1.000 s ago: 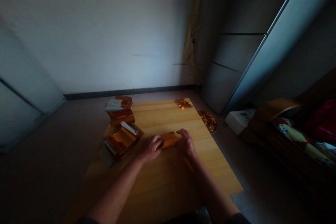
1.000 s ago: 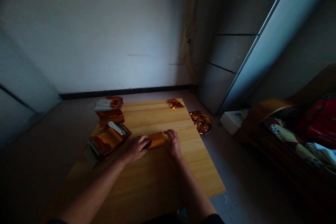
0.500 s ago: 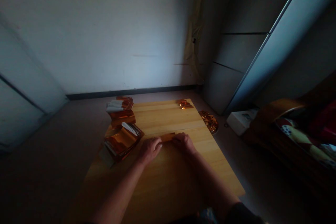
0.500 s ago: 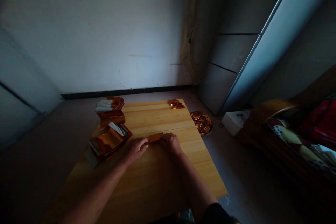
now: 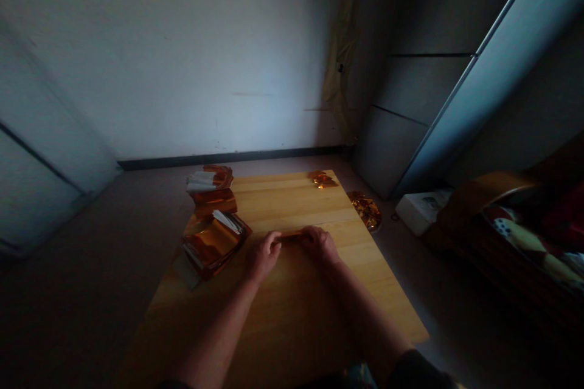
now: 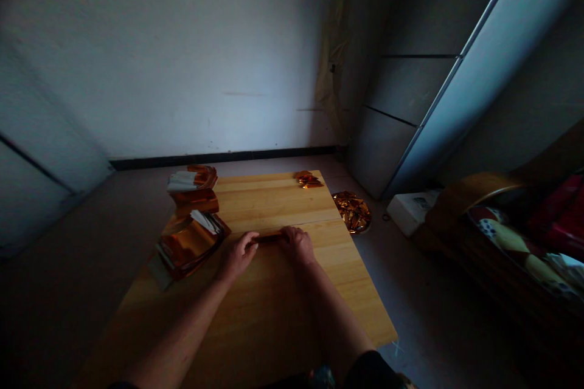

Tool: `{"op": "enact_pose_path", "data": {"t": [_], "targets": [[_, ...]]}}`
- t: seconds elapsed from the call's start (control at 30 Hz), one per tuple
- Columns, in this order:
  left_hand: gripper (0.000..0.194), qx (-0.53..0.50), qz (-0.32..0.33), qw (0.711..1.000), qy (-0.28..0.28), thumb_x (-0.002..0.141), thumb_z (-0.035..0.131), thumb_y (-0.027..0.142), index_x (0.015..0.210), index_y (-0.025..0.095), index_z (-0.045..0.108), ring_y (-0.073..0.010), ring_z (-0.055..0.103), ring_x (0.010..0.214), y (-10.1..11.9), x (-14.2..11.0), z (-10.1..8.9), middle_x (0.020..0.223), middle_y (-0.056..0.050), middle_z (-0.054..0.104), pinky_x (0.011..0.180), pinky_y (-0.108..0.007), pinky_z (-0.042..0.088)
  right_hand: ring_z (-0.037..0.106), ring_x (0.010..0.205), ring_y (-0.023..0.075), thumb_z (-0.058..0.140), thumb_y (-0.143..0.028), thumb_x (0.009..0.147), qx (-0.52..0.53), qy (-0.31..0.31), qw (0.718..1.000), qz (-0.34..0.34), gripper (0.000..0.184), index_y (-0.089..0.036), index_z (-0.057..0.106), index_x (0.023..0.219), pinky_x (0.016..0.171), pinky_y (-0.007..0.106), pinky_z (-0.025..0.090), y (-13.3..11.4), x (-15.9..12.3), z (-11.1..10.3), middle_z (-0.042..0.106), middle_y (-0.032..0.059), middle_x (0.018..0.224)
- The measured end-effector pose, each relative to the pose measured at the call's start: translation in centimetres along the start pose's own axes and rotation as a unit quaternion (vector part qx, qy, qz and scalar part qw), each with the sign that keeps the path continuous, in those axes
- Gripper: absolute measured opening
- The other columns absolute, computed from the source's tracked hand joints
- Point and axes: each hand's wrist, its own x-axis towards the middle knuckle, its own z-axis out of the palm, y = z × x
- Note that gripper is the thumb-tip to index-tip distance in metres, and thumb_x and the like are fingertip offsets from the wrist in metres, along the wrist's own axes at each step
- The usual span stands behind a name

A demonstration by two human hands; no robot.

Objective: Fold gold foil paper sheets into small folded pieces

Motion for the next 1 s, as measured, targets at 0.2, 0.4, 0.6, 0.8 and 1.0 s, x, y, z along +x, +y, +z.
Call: {"op": "enact_pose_path", "data": {"t": [0.2, 0.4, 0.6, 0.8, 1.0], "targets": [[0.018, 0.041, -0.037, 0.998, 0.013, 0.087, 0.046, 0.032, 0.085, 0.022, 0.061, -0.0121, 0.060, 0.070, 1.3, 0.1, -0.4, 0.078, 0.002, 0.068, 0.065, -0.022, 0.040, 0.062, 0.095, 0.0167, 0.054, -0.026, 0.084, -0.051, -0.011, 0.996, 0.066, 0.029, -0.022, 0.060, 0.112, 0.079, 0.024, 0.040, -1.1, 0.6, 0.1, 0.068, 0.0047, 0.104], [0.013, 0.034, -0.044, 0.998, 0.037, 0.084, 0.049, 0.019, 0.089, 0.022, 0.060, -0.0130, 0.062, 0.075, 1.2, 0.4, 0.2, 0.085, 0.000, 0.069, 0.067, -0.023, 0.042, 0.063, 0.088, 0.0174, 0.047, -0.029, 0.088, -0.098, -0.006, 0.990, 0.099, 0.024, -0.022, 0.061, 0.106, 0.072, 0.024, 0.038, -1.9, 1.1, 0.1, 0.070, 0.0054, 0.097], [0.028, 0.008, -0.034, 0.999, 0.041, 0.082, 0.048, 0.009, 0.106, 0.020, 0.058, -0.0143, 0.064, 0.091, 0.5, 0.8, 1.0, 0.107, -0.005, 0.068, 0.082, -0.027, 0.047, 0.062, 0.090, 0.0185, 0.049, -0.030, 0.086, -0.122, -0.010, 0.985, 0.121, 0.024, -0.023, 0.060, 0.106, 0.072, 0.026, 0.037, -2.7, 1.2, 0.1, 0.069, 0.0064, 0.099], [0.032, 0.022, -0.003, 0.999, 0.050, 0.080, 0.048, 0.006, 0.107, 0.018, 0.059, -0.0172, 0.063, 0.096, 0.3, 0.7, 1.3, 0.108, -0.007, 0.067, 0.088, -0.032, 0.048, 0.062, 0.087, 0.0179, 0.050, -0.028, 0.085, -0.137, -0.021, 0.984, 0.110, 0.018, -0.022, 0.060, 0.098, 0.068, 0.025, 0.036, -3.2, 1.1, -0.6, 0.068, 0.0050, 0.094], [0.033, 0.062, 0.047, 0.992, 0.096, 0.078, 0.048, 0.004, 0.106, 0.019, 0.060, -0.0179, 0.060, 0.099, 0.0, 0.7, 1.7, 0.105, -0.007, 0.064, 0.089, -0.032, 0.048, 0.060, 0.085, 0.0168, 0.049, -0.028, 0.087, -0.139, -0.017, 0.983, 0.115, 0.016, -0.021, 0.058, 0.098, 0.069, 0.025, 0.035, -3.3, 1.0, -0.5, 0.066, 0.0045, 0.093]]}}
